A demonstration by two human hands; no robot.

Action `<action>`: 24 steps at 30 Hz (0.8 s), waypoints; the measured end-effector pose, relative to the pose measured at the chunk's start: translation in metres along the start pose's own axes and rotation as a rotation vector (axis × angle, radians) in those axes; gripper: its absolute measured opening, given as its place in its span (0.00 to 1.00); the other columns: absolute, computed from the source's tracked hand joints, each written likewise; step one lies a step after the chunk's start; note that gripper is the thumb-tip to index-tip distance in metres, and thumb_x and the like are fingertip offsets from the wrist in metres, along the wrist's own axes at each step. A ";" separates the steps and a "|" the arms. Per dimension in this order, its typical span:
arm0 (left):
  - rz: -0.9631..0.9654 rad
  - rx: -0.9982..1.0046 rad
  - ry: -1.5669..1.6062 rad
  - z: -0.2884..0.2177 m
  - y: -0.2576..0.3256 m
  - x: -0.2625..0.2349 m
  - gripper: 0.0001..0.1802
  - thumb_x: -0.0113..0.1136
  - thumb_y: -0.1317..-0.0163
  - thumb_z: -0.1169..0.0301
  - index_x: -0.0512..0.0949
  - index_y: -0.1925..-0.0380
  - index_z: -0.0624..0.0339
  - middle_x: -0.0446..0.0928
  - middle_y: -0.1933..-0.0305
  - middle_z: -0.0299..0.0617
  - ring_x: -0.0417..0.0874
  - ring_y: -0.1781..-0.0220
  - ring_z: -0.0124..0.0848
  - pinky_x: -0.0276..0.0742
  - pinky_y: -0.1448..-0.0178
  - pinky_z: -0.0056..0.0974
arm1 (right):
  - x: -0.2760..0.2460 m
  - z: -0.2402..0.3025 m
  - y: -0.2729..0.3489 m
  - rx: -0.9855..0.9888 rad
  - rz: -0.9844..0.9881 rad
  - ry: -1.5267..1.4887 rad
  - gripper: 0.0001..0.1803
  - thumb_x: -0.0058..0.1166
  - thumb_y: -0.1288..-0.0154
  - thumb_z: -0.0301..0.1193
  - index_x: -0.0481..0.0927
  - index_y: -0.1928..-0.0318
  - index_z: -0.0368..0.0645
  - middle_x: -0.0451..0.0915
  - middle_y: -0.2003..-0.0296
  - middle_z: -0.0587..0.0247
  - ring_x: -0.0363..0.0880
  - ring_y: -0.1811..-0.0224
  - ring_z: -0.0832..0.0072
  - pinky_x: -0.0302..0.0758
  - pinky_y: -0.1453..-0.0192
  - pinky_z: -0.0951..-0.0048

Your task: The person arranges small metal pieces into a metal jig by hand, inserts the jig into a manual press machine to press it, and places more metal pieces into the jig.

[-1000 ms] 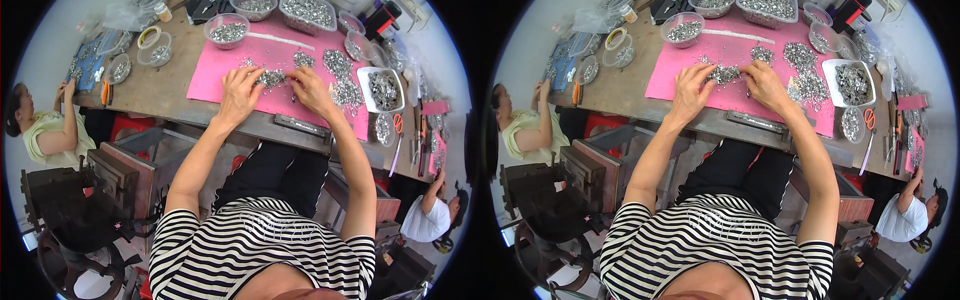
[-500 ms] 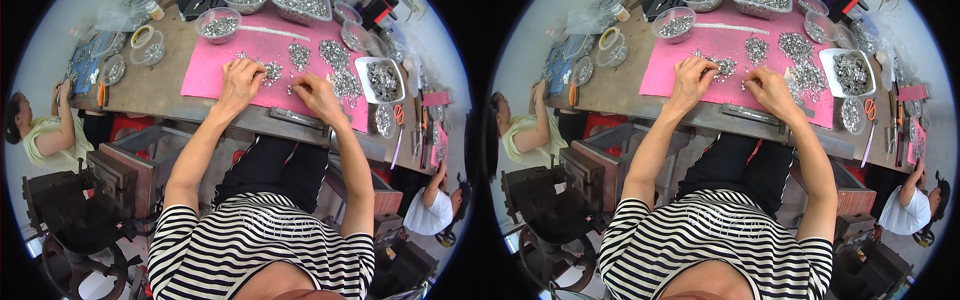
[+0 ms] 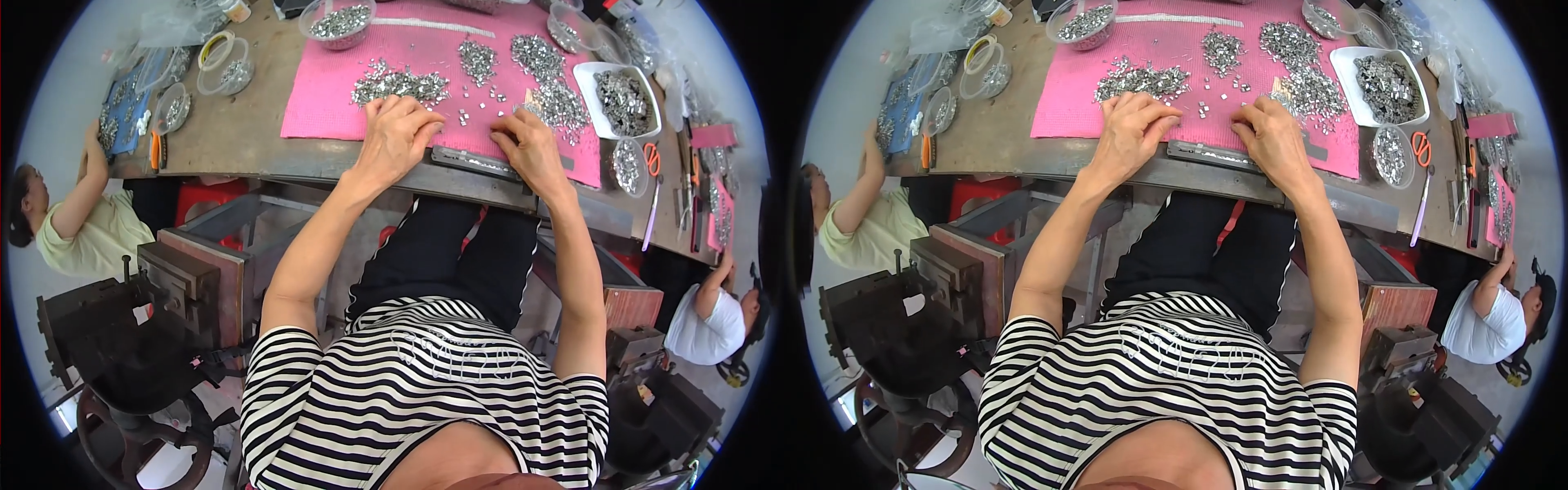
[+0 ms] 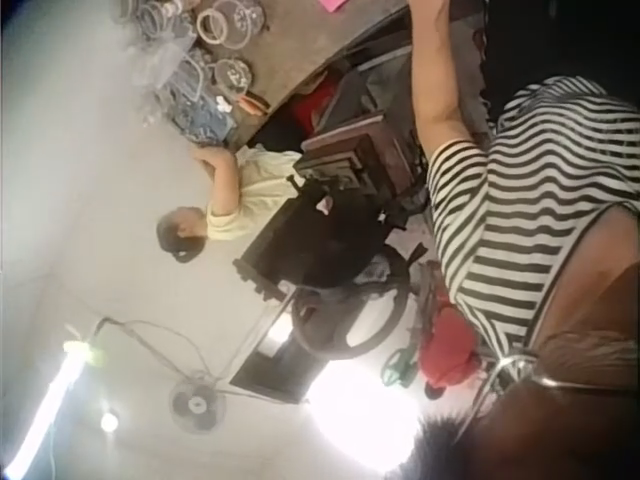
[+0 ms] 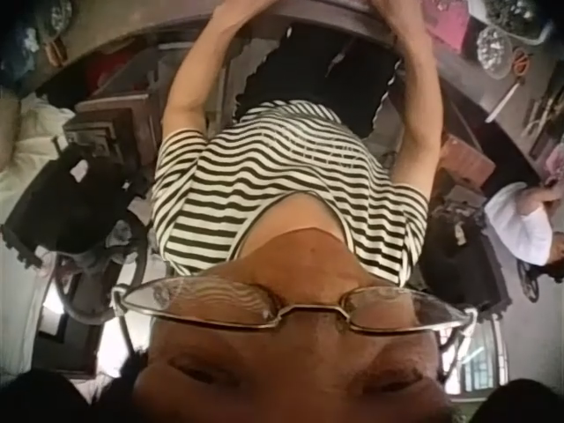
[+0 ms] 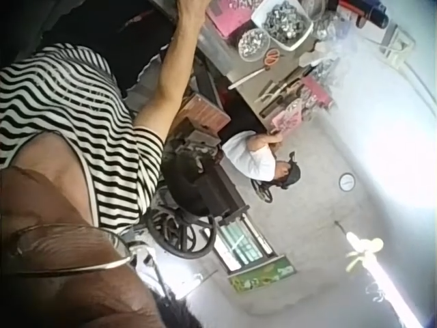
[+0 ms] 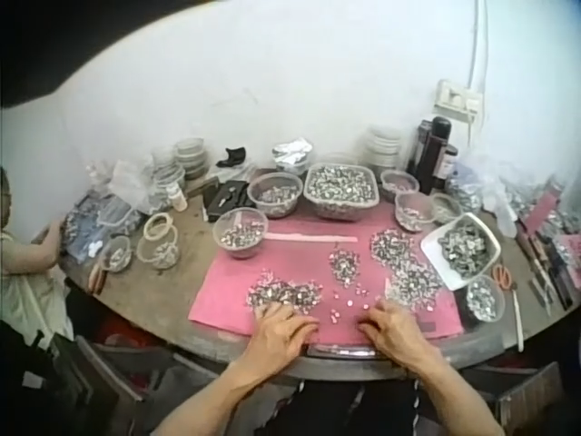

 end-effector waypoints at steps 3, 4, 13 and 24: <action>0.012 0.065 -0.049 -0.006 -0.002 0.009 0.05 0.70 0.40 0.68 0.88 0.64 0.51 0.77 0.67 0.34 0.78 0.57 0.33 0.61 0.42 0.43 | -0.002 0.005 -0.001 -0.069 -0.038 0.047 0.07 0.65 0.39 0.25 0.85 0.61 0.37 0.78 0.66 0.53 0.80 0.63 0.55 0.77 0.59 0.59; 0.033 0.058 -0.061 -0.007 -0.002 0.010 0.04 0.70 0.40 0.69 0.87 0.65 0.51 0.77 0.67 0.34 0.78 0.57 0.33 0.62 0.42 0.43 | 0.000 0.003 -0.001 -0.062 -0.008 0.053 0.07 0.65 0.39 0.25 0.84 0.60 0.37 0.78 0.67 0.53 0.80 0.63 0.55 0.77 0.58 0.59; 0.086 0.005 0.010 -0.009 -0.004 0.009 0.04 0.67 0.38 0.72 0.84 0.64 0.55 0.79 0.66 0.36 0.79 0.57 0.36 0.63 0.41 0.43 | -0.011 0.035 0.034 0.077 -0.142 -0.342 0.05 0.61 0.37 0.19 0.80 0.61 0.35 0.81 0.67 0.54 0.82 0.65 0.61 0.78 0.58 0.64; -0.033 -0.116 0.323 -0.043 0.015 0.027 0.04 0.64 0.36 0.76 0.81 0.61 0.61 0.81 0.62 0.42 0.79 0.57 0.39 0.74 0.52 0.40 | 0.004 0.036 0.049 -0.010 -0.211 -0.133 0.06 0.62 0.38 0.19 0.80 0.61 0.36 0.82 0.62 0.57 0.81 0.61 0.62 0.76 0.55 0.66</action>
Point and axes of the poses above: each hand's wrist, its own y-axis away from the middle knuckle, its own x-axis out of the palm, z = x × y, the point moved 6 cm from there along -y, towards the middle knuckle
